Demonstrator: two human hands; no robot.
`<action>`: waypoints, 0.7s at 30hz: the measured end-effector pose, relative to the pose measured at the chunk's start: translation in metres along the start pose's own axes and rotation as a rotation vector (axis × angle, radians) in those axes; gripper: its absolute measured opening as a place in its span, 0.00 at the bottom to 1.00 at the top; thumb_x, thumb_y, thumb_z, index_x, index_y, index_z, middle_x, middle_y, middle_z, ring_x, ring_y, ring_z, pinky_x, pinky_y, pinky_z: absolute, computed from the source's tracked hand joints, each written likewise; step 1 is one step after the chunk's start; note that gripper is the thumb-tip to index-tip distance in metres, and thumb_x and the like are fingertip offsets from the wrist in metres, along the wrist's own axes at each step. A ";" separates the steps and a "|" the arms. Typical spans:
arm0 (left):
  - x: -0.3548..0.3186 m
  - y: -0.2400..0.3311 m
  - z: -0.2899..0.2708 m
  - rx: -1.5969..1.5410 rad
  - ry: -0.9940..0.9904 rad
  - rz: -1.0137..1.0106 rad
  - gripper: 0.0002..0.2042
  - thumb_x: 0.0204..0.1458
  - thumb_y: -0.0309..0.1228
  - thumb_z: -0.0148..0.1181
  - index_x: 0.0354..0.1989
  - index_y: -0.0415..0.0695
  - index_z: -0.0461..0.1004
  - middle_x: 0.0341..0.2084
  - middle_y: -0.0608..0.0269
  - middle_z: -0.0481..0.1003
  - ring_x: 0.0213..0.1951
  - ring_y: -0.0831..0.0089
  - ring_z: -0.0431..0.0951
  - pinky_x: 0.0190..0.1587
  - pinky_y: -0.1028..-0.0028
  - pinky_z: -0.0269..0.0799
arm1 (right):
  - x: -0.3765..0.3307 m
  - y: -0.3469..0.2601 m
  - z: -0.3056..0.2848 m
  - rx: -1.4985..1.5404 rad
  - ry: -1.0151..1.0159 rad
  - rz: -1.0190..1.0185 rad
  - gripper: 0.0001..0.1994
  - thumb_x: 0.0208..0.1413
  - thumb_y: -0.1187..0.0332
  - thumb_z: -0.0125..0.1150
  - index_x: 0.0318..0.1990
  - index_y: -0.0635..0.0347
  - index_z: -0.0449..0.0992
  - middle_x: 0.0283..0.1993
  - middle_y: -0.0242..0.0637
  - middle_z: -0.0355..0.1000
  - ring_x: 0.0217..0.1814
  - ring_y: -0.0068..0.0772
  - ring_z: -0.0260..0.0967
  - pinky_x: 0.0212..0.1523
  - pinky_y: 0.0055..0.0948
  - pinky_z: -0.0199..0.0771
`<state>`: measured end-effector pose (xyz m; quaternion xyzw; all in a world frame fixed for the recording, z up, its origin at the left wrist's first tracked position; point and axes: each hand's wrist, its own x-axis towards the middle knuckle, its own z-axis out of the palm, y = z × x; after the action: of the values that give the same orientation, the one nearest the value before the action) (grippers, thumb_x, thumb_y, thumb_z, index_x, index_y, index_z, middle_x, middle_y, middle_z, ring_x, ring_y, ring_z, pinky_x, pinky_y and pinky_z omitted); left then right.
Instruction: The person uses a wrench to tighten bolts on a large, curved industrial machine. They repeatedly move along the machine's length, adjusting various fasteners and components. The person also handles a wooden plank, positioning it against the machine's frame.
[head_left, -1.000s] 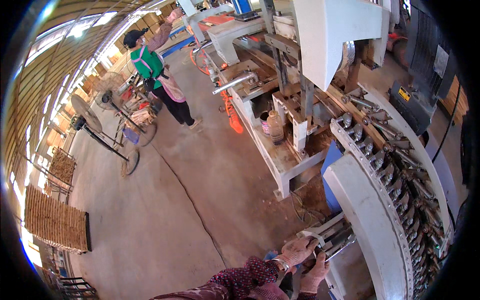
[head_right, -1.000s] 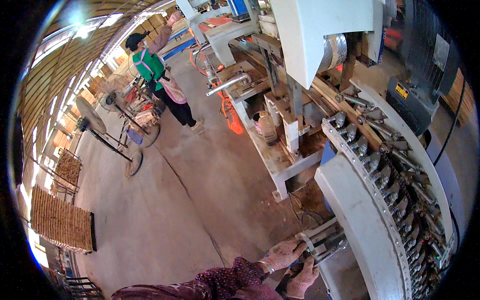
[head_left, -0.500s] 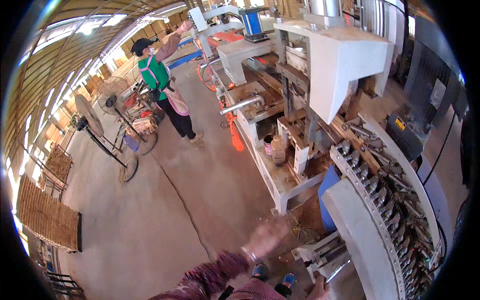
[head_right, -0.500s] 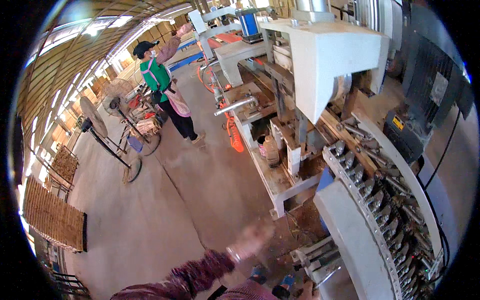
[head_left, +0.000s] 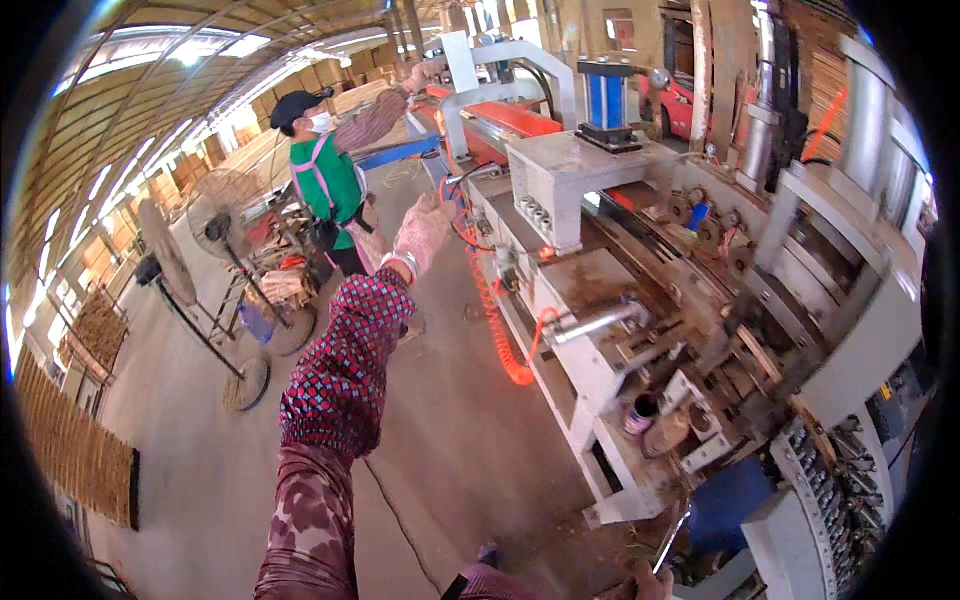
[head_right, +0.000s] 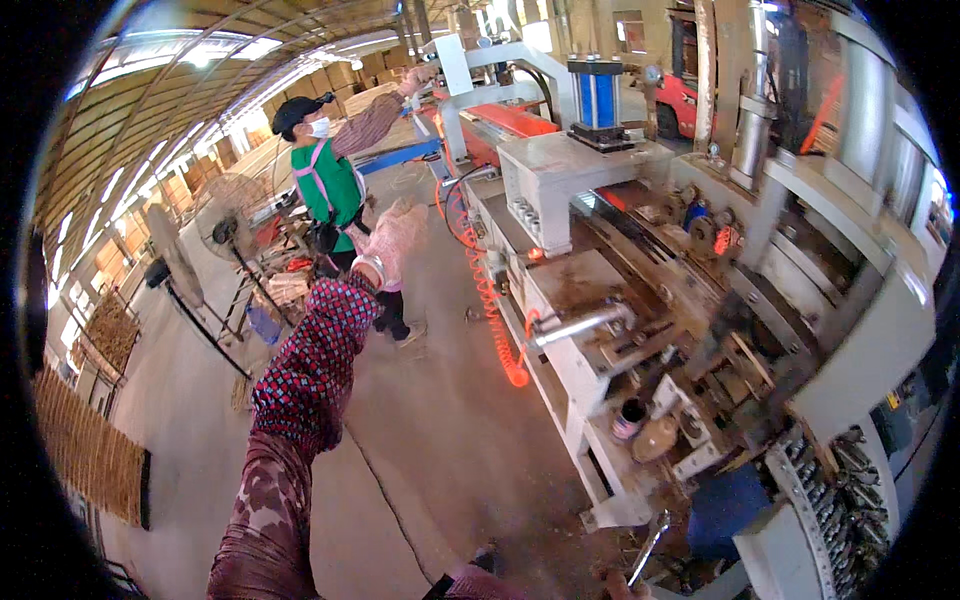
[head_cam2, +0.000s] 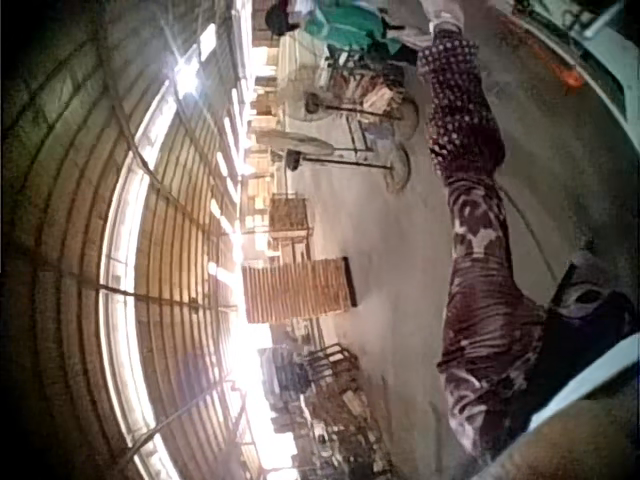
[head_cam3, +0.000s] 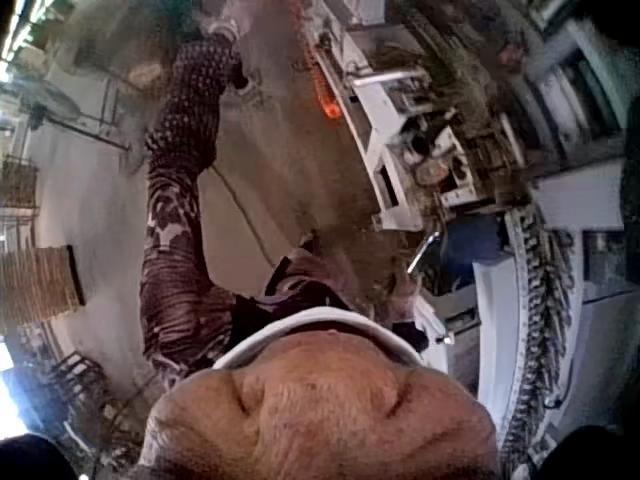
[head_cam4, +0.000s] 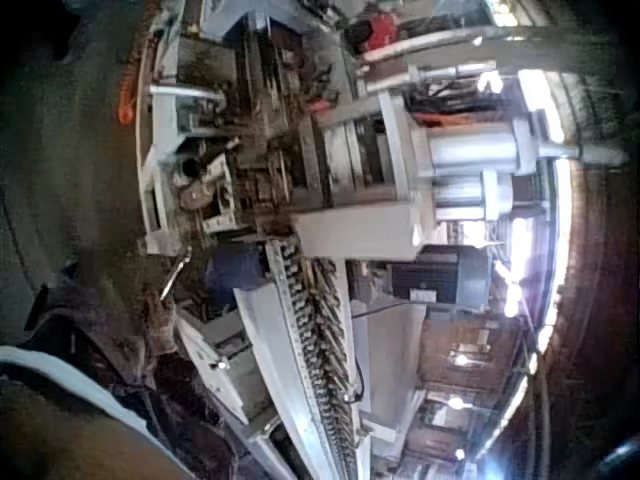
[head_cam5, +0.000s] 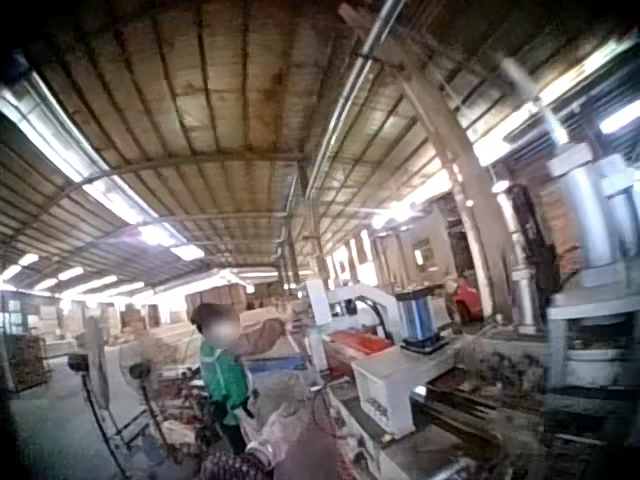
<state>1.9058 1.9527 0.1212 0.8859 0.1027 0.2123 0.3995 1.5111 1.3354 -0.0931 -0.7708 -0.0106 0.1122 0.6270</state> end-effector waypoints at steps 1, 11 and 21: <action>0.032 -0.005 -0.011 0.024 -0.001 0.014 0.14 0.57 0.38 0.53 0.46 0.41 0.73 0.29 0.58 0.74 0.35 0.66 0.73 0.43 0.67 0.67 | 0.016 -0.010 0.029 0.179 0.059 0.215 0.09 0.57 0.65 0.62 0.42 0.58 0.76 0.24 0.28 0.67 0.25 0.20 0.64 0.21 0.27 0.64; 0.239 0.046 -0.050 0.185 -0.031 0.086 0.32 0.54 0.47 0.51 0.60 0.32 0.62 0.55 0.37 0.68 0.57 0.50 0.69 0.58 0.64 0.62 | 0.216 -0.127 0.211 0.556 -0.020 0.578 0.13 0.55 0.62 0.64 0.47 0.53 0.76 0.23 0.27 0.64 0.23 0.20 0.62 0.22 0.27 0.64; 0.557 -0.084 0.014 0.395 0.207 0.211 0.19 0.56 0.37 0.52 0.54 0.42 0.69 0.43 0.52 0.75 0.46 0.59 0.76 0.51 0.65 0.68 | 0.436 -0.208 0.324 0.570 -0.073 0.434 0.19 0.53 0.60 0.66 0.53 0.49 0.76 0.25 0.27 0.66 0.23 0.20 0.62 0.24 0.26 0.65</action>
<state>2.4061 2.1946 0.2134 0.9260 0.0894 0.3186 0.1816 1.9016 1.7604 -0.0223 -0.5446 0.1627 0.2688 0.7776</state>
